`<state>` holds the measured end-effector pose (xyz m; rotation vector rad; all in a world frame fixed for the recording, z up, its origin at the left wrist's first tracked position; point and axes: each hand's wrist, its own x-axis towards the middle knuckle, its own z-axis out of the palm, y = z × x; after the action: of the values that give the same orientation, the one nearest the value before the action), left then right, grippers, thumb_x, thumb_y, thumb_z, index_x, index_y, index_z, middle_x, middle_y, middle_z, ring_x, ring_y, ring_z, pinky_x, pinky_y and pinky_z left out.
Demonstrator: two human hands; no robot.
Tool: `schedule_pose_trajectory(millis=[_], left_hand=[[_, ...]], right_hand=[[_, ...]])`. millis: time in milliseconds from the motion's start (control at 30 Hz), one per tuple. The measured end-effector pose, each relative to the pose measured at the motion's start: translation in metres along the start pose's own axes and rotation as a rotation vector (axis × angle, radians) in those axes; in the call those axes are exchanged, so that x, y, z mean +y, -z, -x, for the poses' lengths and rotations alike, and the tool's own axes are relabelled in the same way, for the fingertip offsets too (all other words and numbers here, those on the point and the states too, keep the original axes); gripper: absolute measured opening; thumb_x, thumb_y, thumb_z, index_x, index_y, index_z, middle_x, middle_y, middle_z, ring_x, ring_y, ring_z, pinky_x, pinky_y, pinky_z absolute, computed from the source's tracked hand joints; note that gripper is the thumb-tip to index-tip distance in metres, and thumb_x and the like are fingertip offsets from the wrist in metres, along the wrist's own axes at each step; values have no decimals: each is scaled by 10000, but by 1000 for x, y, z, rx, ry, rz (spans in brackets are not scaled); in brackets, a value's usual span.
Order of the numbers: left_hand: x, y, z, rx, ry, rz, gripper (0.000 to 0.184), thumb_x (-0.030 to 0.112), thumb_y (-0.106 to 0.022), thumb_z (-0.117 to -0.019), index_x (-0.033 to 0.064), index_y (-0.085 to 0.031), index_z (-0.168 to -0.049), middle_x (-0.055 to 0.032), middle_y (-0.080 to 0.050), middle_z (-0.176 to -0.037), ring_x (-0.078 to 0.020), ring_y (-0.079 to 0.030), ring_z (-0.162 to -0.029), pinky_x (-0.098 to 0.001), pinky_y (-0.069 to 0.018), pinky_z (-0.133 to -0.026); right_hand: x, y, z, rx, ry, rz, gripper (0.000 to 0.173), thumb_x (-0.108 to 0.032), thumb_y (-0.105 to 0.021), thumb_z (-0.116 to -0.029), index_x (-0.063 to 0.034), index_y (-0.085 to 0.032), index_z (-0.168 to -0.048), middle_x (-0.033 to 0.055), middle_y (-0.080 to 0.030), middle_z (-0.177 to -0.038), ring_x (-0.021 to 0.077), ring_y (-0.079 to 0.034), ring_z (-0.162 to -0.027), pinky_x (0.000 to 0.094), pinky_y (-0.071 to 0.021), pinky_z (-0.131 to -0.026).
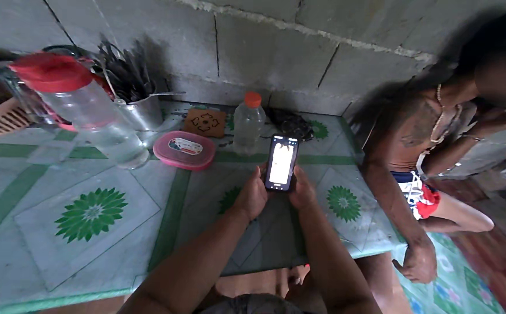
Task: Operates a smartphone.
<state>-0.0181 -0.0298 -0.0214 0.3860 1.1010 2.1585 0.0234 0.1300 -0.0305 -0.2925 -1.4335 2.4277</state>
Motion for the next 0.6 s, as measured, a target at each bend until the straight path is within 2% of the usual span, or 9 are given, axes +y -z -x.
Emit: schedule_pose_trajectory(millis=[100, 267, 400, 600], left_hand=[[1, 4, -3, 35, -21, -15, 622, 477, -55, -1096, 155, -259, -1587, -121, -496, -1509, -224, -530, -1346, -424, -462, -1102], [-2, 8, -7, 111, -8, 45, 635, 515, -82, -1094, 138, -295, -1559, -120, -541, -1450, -228, -571, -1286, -422, -493, -1054], [-4, 10, -8, 151, -21, 64, 613, 485, -117, -1105, 108, -382, -1509, -123, -573, -1405, -234, -589, -1253, -432, -500, -1039], [-5, 11, -9, 162, -2, 68, 593, 466, -149, -1112, 90, -426, -1478, -128, -579, -1393, -228, -585, -1256, -429, -494, -1049]], right_hand=[[2, 2, 0, -60, 12, 132, 556, -277, -425, -1037, -29, -382, -1533, 176, -618, -1348, 240, -633, -1200, 437, -540, -1018], [2, 5, -4, -183, -25, 317, 795, 30, -583, -839, -30, -265, -1566, 178, -587, -1376, 210, -638, -1188, 390, -552, -1005], [2, 4, -4, -211, -54, 393, 909, 72, -621, -772, -58, -210, -1572, 170, -579, -1387, 206, -644, -1193, 381, -562, -999], [-1, 4, -3, -235, -83, 486, 917, 78, -649, -770, -56, -203, -1560, 169, -597, -1371, 216, -657, -1190, 388, -574, -999]])
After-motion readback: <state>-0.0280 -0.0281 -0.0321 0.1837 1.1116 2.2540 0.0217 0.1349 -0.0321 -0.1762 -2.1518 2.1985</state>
